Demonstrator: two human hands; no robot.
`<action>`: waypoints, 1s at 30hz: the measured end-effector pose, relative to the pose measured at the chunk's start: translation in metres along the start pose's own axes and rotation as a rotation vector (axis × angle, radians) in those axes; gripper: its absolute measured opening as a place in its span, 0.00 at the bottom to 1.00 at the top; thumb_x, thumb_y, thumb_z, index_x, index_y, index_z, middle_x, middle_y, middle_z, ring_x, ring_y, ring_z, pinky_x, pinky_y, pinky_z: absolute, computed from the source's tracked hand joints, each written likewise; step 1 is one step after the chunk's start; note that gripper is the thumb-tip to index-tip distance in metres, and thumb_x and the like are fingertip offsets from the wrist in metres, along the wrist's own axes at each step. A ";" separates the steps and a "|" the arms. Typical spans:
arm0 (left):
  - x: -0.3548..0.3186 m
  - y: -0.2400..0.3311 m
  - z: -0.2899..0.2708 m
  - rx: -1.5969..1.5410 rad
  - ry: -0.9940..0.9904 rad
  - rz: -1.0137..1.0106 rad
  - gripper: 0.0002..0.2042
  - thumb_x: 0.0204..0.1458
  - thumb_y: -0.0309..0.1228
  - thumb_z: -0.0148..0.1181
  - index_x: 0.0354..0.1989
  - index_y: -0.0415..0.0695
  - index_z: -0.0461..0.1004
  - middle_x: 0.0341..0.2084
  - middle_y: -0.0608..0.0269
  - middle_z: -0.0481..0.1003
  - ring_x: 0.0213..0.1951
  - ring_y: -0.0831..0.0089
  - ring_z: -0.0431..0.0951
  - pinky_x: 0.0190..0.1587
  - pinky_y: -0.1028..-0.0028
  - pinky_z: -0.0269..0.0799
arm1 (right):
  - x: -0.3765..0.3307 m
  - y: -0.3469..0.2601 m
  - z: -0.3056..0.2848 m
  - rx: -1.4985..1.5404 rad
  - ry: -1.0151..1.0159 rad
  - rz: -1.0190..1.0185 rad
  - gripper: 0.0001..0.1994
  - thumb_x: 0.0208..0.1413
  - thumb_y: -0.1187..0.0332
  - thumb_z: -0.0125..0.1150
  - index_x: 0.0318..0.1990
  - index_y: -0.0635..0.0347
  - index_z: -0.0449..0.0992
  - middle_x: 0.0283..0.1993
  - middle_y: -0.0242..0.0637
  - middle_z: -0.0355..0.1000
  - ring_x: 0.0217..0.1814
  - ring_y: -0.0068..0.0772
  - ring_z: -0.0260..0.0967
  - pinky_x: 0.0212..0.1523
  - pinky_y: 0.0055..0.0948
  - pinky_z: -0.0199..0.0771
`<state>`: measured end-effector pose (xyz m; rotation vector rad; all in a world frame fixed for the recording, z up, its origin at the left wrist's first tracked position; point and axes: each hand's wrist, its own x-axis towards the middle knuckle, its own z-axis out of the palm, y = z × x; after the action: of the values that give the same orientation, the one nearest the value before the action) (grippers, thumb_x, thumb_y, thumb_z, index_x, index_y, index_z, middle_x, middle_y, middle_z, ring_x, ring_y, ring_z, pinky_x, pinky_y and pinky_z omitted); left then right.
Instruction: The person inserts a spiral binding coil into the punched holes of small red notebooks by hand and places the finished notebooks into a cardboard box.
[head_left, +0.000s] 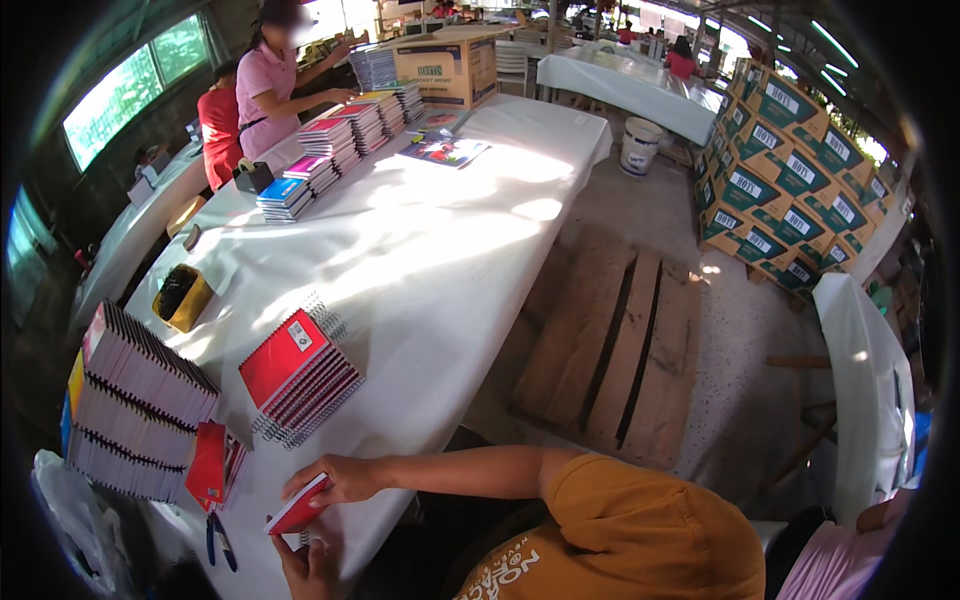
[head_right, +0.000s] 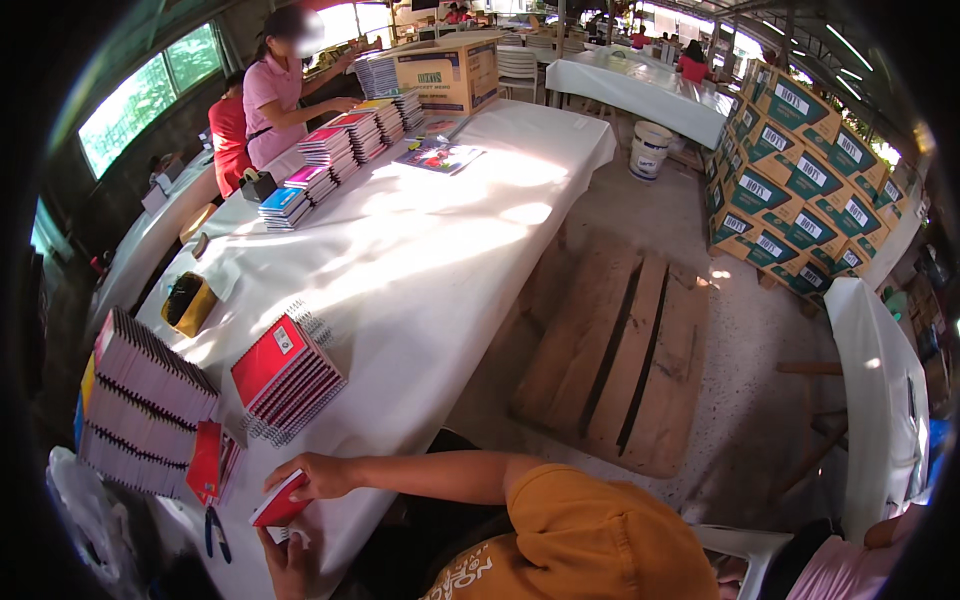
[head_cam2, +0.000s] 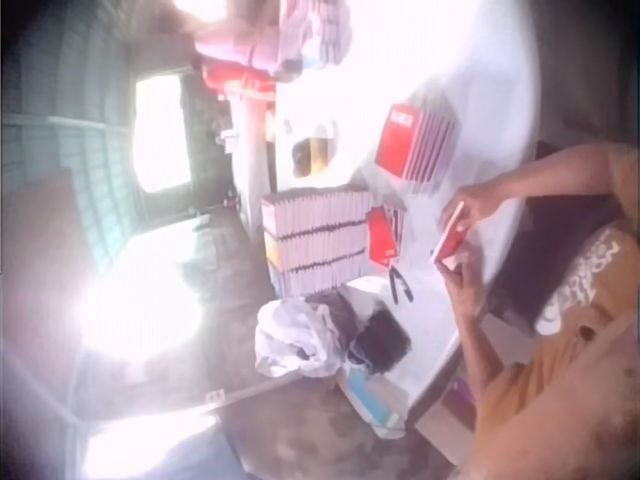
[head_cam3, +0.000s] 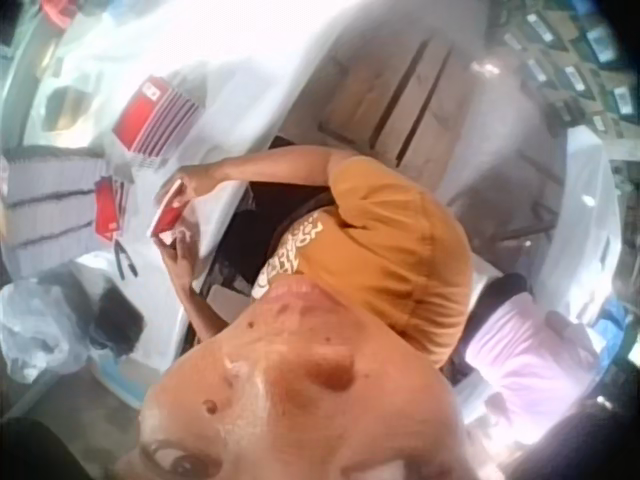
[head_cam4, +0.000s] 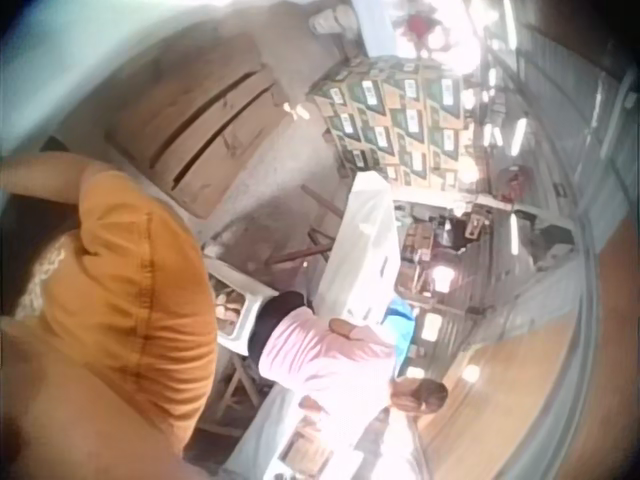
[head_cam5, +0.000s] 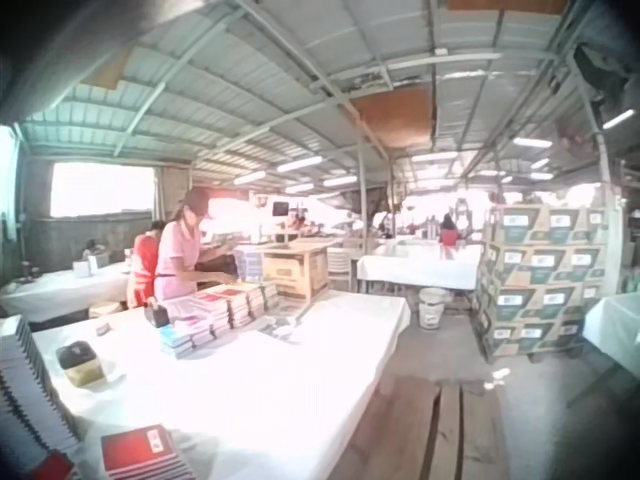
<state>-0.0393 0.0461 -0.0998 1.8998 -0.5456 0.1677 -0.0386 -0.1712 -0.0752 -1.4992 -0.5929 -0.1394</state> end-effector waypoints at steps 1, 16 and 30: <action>0.000 0.002 -0.003 0.042 -0.043 -0.078 0.22 0.58 0.44 0.44 0.53 0.40 0.59 0.21 0.63 0.62 0.20 0.75 0.61 0.22 0.74 0.53 | 0.000 0.003 0.001 -0.015 0.027 -0.027 0.19 0.52 0.78 0.54 0.52 0.58 0.71 0.50 0.38 0.72 0.51 0.29 0.67 0.53 0.26 0.64; 0.033 0.056 -0.071 0.236 -0.341 -0.240 0.13 0.61 0.36 0.42 0.37 0.39 0.70 0.21 0.70 0.61 0.23 0.82 0.58 0.25 0.80 0.56 | -0.002 0.002 -0.002 0.027 -0.069 0.139 0.22 0.50 0.80 0.53 0.54 0.55 0.70 0.52 0.39 0.71 0.52 0.28 0.68 0.53 0.26 0.66; 0.034 0.060 -0.059 0.131 -0.369 -0.283 0.16 0.61 0.40 0.41 0.37 0.40 0.70 0.17 0.73 0.58 0.20 0.83 0.56 0.23 0.80 0.53 | -0.003 -0.007 -0.002 0.063 -0.026 0.132 0.19 0.48 0.79 0.54 0.51 0.61 0.72 0.48 0.43 0.72 0.48 0.27 0.69 0.51 0.26 0.67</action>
<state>-0.0273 0.0725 -0.0136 2.1269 -0.5111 -0.3450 -0.0436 -0.1744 -0.0705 -1.4758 -0.5133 0.0012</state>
